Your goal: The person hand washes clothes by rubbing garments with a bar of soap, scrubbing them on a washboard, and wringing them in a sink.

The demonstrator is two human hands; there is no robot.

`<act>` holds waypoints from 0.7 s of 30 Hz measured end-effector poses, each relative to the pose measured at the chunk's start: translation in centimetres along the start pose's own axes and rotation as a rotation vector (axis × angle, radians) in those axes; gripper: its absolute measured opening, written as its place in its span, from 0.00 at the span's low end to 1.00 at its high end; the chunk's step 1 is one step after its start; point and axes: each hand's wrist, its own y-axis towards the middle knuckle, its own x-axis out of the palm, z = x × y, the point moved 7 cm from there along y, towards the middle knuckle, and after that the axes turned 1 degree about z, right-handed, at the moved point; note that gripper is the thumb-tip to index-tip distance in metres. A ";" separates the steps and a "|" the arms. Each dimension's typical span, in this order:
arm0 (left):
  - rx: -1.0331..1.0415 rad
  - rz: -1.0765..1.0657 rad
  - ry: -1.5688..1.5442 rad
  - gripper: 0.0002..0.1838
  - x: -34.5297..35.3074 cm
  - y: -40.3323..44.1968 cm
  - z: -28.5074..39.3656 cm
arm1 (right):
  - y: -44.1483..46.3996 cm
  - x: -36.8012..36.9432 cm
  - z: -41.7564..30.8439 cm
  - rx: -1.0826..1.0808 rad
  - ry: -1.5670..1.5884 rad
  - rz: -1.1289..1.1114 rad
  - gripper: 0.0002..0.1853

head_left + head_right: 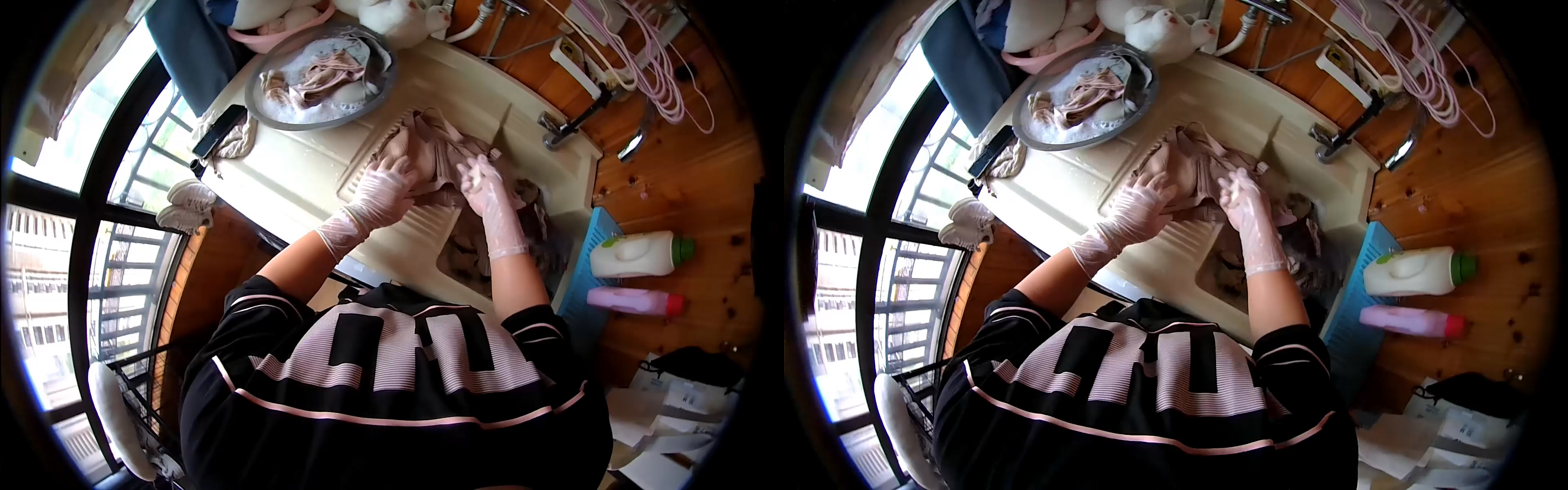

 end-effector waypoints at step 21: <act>-0.046 0.076 -0.420 0.16 0.2 -6.0 1.9 | 1.2 14.6 2.8 -1.190 -2.093 0.018 0.18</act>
